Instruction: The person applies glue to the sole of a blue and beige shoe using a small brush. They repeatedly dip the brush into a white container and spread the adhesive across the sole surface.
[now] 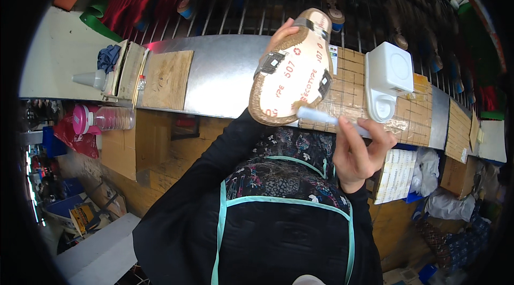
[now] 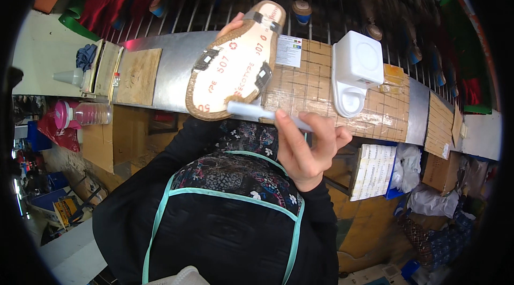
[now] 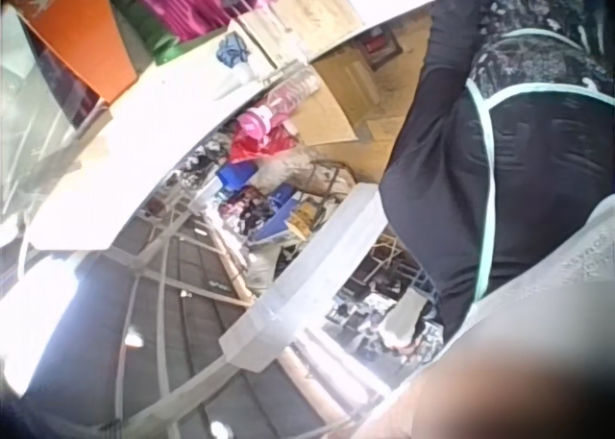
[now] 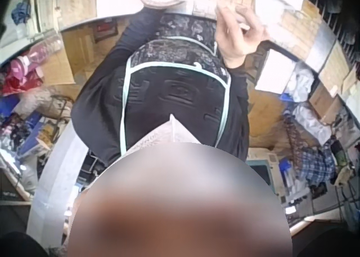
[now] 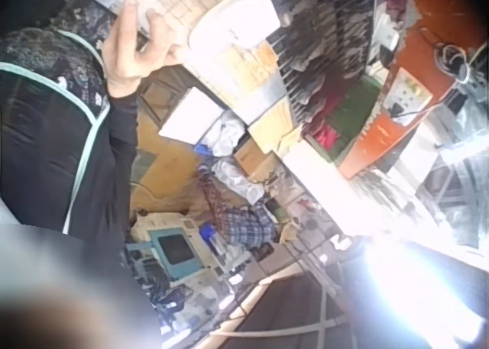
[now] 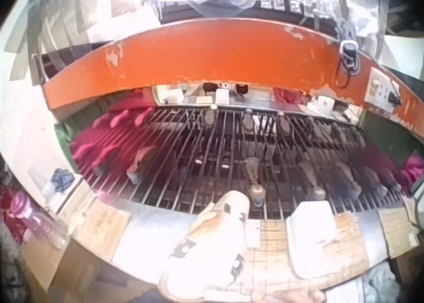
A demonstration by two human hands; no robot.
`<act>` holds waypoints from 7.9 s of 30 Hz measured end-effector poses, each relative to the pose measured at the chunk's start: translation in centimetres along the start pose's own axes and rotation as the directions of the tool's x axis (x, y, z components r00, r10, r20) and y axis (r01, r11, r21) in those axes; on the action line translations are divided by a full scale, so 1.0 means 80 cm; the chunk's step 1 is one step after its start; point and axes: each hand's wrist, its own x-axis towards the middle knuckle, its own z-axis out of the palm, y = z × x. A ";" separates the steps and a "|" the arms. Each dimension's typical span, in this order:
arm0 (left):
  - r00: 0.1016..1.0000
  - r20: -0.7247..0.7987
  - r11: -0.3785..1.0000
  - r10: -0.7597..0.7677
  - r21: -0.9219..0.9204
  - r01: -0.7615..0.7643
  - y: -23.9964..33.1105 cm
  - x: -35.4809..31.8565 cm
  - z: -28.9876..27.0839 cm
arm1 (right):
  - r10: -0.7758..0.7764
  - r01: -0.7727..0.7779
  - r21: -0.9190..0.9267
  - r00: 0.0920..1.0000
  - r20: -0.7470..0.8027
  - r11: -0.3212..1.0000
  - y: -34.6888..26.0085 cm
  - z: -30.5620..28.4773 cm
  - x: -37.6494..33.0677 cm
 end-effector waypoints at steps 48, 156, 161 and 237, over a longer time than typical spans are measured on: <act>0.794 0.466 0.375 -0.391 -0.706 0.600 -0.005 -0.031 -0.057 | 0.913 -0.932 -0.067 0.333 0.234 0.357 0.193 -0.075 -0.120; 0.931 -0.043 0.910 -0.363 -0.231 0.344 0.067 -0.005 0.020 | 0.347 -0.372 0.355 0.928 0.135 0.858 0.048 0.043 0.032; 0.936 -0.240 0.961 -0.258 -0.165 0.223 0.065 -0.007 -0.004 | 0.330 -0.436 0.384 0.891 0.312 0.814 0.015 0.019 -0.007; 0.833 0.323 0.575 -0.450 -0.609 0.547 0.003 0.000 -0.017 | 0.010 -0.056 0.379 0.993 0.122 0.924 0.022 0.022 -0.036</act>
